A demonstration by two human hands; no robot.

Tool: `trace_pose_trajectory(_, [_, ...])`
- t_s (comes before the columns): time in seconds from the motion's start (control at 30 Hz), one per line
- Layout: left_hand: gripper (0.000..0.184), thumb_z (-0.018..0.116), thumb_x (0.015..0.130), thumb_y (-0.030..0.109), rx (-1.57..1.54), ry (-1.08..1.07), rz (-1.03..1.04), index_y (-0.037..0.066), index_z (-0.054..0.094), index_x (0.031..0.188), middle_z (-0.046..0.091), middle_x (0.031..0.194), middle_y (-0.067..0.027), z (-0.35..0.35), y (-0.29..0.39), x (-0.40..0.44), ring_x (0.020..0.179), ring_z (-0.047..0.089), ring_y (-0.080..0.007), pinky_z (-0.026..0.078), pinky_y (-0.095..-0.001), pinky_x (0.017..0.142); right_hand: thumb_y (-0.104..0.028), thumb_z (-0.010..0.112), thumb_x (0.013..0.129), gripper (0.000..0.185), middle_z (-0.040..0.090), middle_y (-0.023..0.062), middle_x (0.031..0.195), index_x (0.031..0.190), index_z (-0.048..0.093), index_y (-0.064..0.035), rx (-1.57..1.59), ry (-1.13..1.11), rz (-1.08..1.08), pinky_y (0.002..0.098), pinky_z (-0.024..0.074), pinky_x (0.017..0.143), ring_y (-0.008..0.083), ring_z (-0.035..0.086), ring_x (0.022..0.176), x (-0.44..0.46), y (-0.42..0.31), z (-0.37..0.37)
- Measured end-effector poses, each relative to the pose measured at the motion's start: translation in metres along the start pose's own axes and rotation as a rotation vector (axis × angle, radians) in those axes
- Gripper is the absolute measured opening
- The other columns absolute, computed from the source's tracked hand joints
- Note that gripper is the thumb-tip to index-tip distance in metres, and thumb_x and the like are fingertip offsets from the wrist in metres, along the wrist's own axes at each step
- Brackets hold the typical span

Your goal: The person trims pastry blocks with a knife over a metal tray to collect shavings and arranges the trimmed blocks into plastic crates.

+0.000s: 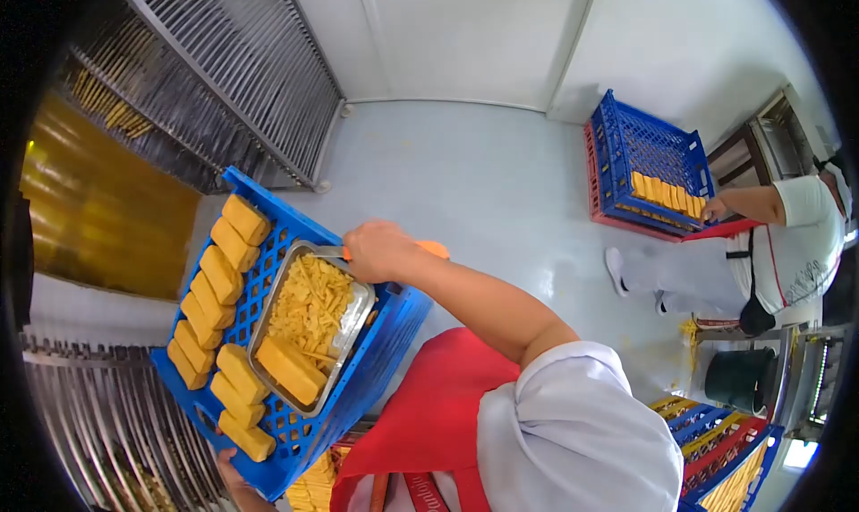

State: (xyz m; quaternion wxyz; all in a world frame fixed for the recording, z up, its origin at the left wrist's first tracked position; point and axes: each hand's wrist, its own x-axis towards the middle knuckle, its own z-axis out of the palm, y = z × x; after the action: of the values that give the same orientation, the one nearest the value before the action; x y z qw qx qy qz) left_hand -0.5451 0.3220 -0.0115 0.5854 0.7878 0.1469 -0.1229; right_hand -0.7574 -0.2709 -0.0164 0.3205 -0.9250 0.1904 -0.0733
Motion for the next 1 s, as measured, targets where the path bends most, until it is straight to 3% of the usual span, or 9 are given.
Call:
trace_pose_trajectory(0.23, [0.076, 0.068, 0.076, 0.032, -0.059, -0.102, -0.002, 0.004, 0.045, 0.142, 0.058, 0.124, -0.0184, 0.008, 0.018, 0.004, 0.108, 0.060, -0.0319, 0.049, -0.0397, 0.091, -0.019, 0.059, 0.081, 0.020, 0.067, 0.0234, 0.083, 0.088, 0.064, -0.0006, 0.070, -0.011, 0.118, 0.0496, 0.0511, 0.074, 0.0425, 0.065, 0.080, -0.029, 0.000, -0.015])
trace_pose_trajectory(0.47, [0.072, 0.066, 0.075, 0.024, -0.122, -0.440, 0.079, 0.006, 0.046, 0.142, 0.059, 0.121, -0.0164, 0.006, 0.030, 0.059, 0.103, 0.061, -0.0300, 0.050, -0.0385, 0.089, -0.020, 0.062, 0.081, 0.019, 0.066, 0.0225, 0.079, 0.086, 0.063, -0.0018, -0.009, 0.146, 0.231, 0.0495, 0.0505, 0.074, 0.0420, 0.064, 0.080, -0.079, -0.043, 0.018])
trace_pose_trajectory(0.53, [0.071, 0.065, 0.075, 0.022, -0.113, -0.528, 0.109, 0.006, 0.046, 0.142, 0.060, 0.120, -0.0158, 0.015, 0.041, 0.063, 0.102, 0.061, -0.0295, 0.050, -0.0382, 0.089, -0.017, 0.060, 0.079, 0.019, 0.068, 0.0228, 0.087, 0.089, 0.066, -0.0020, 0.013, 0.161, 0.335, 0.0494, 0.0518, 0.078, 0.0423, 0.065, 0.087, -0.106, -0.053, 0.014])
trace_pose_trajectory(0.77, [0.069, 0.058, 0.071, 0.016, 0.026, -0.827, 0.202, 0.007, 0.046, 0.138, 0.055, 0.130, -0.0129, 0.149, 0.069, 0.053, 0.113, 0.058, -0.0280, 0.048, -0.0392, 0.096, -0.024, 0.067, 0.079, 0.025, 0.066, 0.0236, 0.082, 0.091, 0.068, -0.0028, -0.061, 0.381, 0.539, 0.0502, 0.0513, 0.075, 0.0423, 0.065, 0.085, -0.187, 0.009, -0.010])
trace_pose_trajectory(0.83, [0.063, 0.056, 0.076, 0.014, 0.242, -0.728, 0.099, 0.006, 0.048, 0.138, 0.064, 0.106, -0.0079, 0.175, 0.051, 0.072, 0.090, 0.063, -0.0180, 0.053, -0.0320, 0.080, -0.023, 0.071, 0.075, 0.026, 0.063, 0.0240, 0.076, 0.091, 0.067, -0.0025, -0.069, 0.440, 0.506, 0.0475, 0.0483, 0.064, 0.0420, 0.063, 0.073, -0.217, 0.048, -0.014])
trace_pose_trajectory(0.87, [0.061, 0.054, 0.078, 0.014, 0.255, -0.738, 0.181, 0.004, 0.049, 0.138, 0.065, 0.097, -0.0061, 0.204, 0.057, 0.040, 0.084, 0.062, -0.0154, 0.052, -0.0308, 0.076, -0.021, 0.071, 0.076, 0.024, 0.059, 0.0215, 0.069, 0.091, 0.068, -0.0026, -0.062, 0.437, 0.532, 0.0448, 0.0449, 0.059, 0.0387, 0.057, 0.063, -0.228, 0.048, -0.029])
trace_pose_trajectory(0.9, [0.063, 0.053, 0.077, 0.013, 0.237, -0.782, 0.223, 0.004, 0.048, 0.139, 0.065, 0.100, -0.0069, 0.229, 0.069, 0.014, 0.086, 0.063, -0.0164, 0.053, -0.0313, 0.077, -0.016, 0.070, 0.077, 0.027, 0.055, 0.0181, 0.065, 0.100, 0.070, -0.0040, -0.079, 0.441, 0.579, 0.0422, 0.0424, 0.058, 0.0312, 0.050, 0.059, -0.245, 0.071, -0.029])
trace_pose_trajectory(0.93, [0.068, 0.053, 0.076, 0.012, 0.218, -0.859, 0.266, 0.006, 0.046, 0.143, 0.065, 0.112, -0.0090, 0.251, 0.070, 0.011, 0.097, 0.063, -0.0191, 0.051, -0.0331, 0.087, -0.013, 0.068, 0.078, 0.029, 0.049, 0.0146, 0.062, 0.104, 0.068, -0.0021, -0.018, 0.490, 0.539, 0.0402, 0.0413, 0.059, 0.0255, 0.046, 0.058, -0.252, 0.073, -0.035])
trace_pose_trajectory(1.0, [0.076, 0.052, 0.074, 0.008, 0.184, -0.901, 0.227, 0.005, 0.040, 0.149, 0.055, 0.137, -0.0113, 0.288, 0.080, -0.008, 0.123, 0.053, -0.0232, 0.040, -0.0351, 0.107, -0.012, 0.067, 0.079, 0.025, 0.048, 0.0117, 0.063, 0.098, 0.064, 0.0028, -0.007, 0.524, 0.557, 0.0398, 0.0414, 0.061, 0.0226, 0.046, 0.061, -0.276, 0.103, -0.032])
